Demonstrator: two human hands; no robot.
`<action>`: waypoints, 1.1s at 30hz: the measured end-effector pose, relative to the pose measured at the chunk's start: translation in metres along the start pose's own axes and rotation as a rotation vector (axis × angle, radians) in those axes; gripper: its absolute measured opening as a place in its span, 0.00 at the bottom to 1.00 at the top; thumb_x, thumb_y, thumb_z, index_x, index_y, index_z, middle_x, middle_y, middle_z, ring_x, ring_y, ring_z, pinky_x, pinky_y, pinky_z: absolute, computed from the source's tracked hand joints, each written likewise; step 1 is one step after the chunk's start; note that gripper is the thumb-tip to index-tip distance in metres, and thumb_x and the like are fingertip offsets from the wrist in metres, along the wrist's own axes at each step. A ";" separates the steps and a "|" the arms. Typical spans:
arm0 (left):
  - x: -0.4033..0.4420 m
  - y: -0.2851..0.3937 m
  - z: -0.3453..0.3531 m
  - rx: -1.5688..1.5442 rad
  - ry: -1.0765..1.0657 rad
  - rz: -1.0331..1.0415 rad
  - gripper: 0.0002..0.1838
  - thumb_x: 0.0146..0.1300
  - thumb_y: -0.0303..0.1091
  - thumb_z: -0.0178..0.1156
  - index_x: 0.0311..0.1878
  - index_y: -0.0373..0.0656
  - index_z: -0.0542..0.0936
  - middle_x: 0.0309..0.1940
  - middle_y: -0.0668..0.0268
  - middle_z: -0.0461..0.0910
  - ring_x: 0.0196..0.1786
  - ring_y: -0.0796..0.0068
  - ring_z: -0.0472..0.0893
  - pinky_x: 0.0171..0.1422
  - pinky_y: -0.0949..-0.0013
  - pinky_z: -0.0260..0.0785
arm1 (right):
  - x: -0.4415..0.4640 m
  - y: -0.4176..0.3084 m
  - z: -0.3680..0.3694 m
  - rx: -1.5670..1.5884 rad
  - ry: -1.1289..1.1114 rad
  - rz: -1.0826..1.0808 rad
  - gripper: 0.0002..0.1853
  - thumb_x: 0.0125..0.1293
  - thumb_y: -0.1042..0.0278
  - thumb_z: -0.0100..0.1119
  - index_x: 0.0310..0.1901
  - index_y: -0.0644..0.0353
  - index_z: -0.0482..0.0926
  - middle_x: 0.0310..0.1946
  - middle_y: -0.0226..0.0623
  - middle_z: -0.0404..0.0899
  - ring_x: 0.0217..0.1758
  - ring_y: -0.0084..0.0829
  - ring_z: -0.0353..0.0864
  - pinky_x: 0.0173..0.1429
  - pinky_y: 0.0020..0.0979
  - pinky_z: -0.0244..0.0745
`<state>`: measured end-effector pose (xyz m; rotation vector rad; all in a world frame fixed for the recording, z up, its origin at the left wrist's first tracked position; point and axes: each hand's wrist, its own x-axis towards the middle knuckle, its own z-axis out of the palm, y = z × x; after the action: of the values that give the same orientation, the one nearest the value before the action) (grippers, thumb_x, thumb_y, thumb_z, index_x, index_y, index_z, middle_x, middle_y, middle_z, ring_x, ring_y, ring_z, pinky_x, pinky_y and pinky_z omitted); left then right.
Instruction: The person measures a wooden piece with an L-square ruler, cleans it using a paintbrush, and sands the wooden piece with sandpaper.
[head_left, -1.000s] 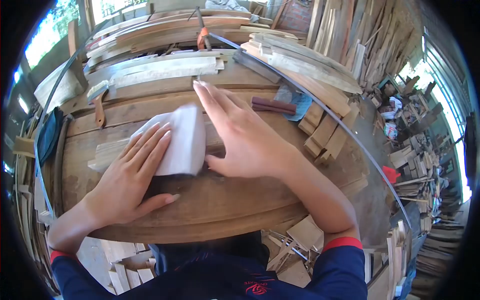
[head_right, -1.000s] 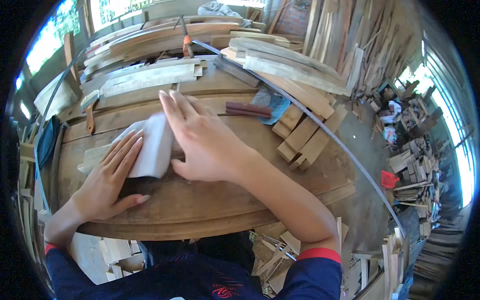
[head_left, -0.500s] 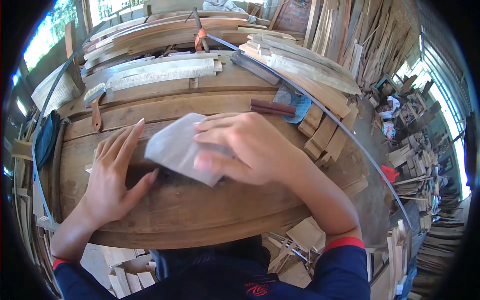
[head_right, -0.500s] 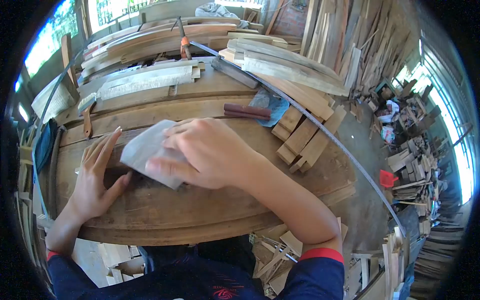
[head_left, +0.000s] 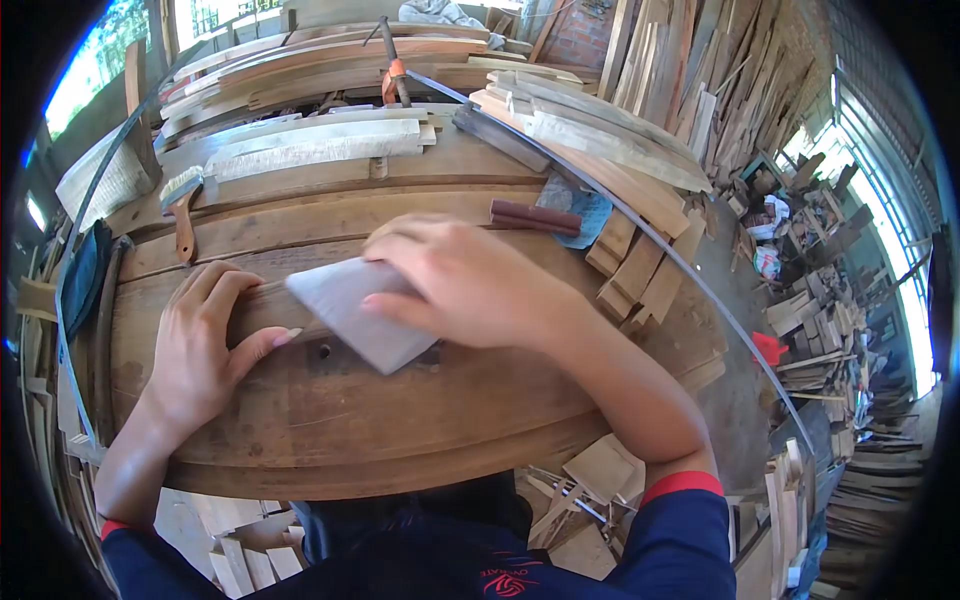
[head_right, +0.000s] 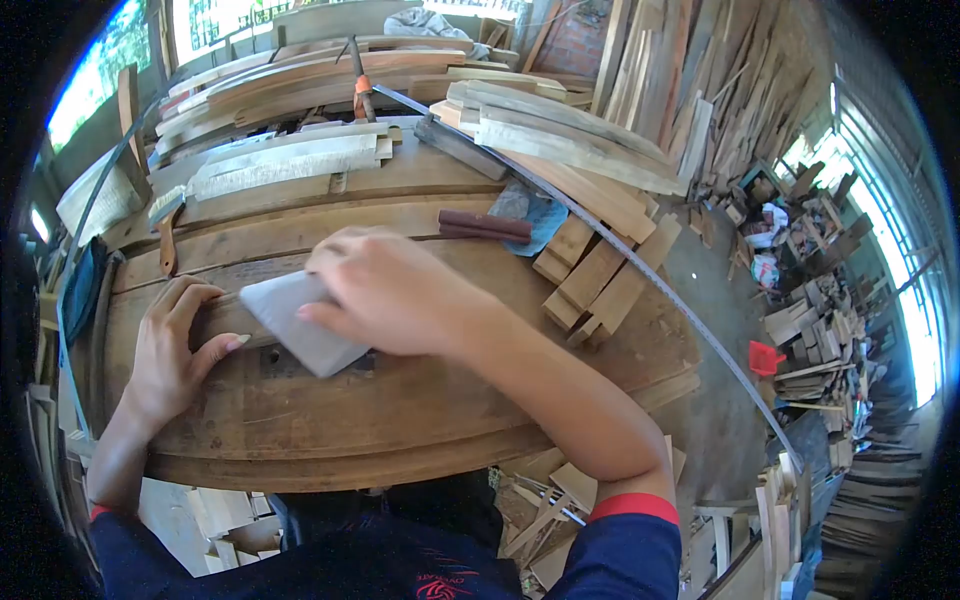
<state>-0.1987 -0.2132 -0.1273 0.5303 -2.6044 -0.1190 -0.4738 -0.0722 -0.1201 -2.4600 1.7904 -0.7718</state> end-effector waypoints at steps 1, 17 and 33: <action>-0.002 0.000 0.002 0.013 0.012 0.005 0.28 0.56 0.46 0.80 0.51 0.36 0.81 0.48 0.54 0.83 0.51 0.48 0.84 0.58 0.52 0.76 | 0.003 -0.010 0.002 0.006 0.014 0.010 0.22 0.73 0.55 0.67 0.55 0.68 0.85 0.53 0.53 0.87 0.56 0.52 0.87 0.63 0.43 0.81; -0.007 0.007 -0.010 -0.079 0.112 0.039 0.30 0.42 0.35 0.87 0.49 0.41 0.84 0.42 0.59 0.86 0.46 0.54 0.85 0.55 0.56 0.76 | -0.004 -0.014 -0.030 0.036 -0.133 0.082 0.22 0.62 0.61 0.78 0.53 0.68 0.87 0.45 0.50 0.89 0.48 0.51 0.89 0.56 0.41 0.82; -0.008 0.012 -0.007 -0.176 0.139 0.021 0.30 0.42 0.31 0.86 0.51 0.41 0.85 0.42 0.58 0.86 0.47 0.57 0.85 0.54 0.59 0.77 | -0.002 -0.014 -0.021 0.112 -0.107 0.096 0.23 0.65 0.61 0.76 0.56 0.64 0.82 0.47 0.52 0.89 0.50 0.53 0.89 0.58 0.43 0.82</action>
<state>-0.1929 -0.1992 -0.1231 0.4316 -2.4350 -0.2915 -0.4700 -0.0593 -0.0982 -2.2823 1.7621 -0.6990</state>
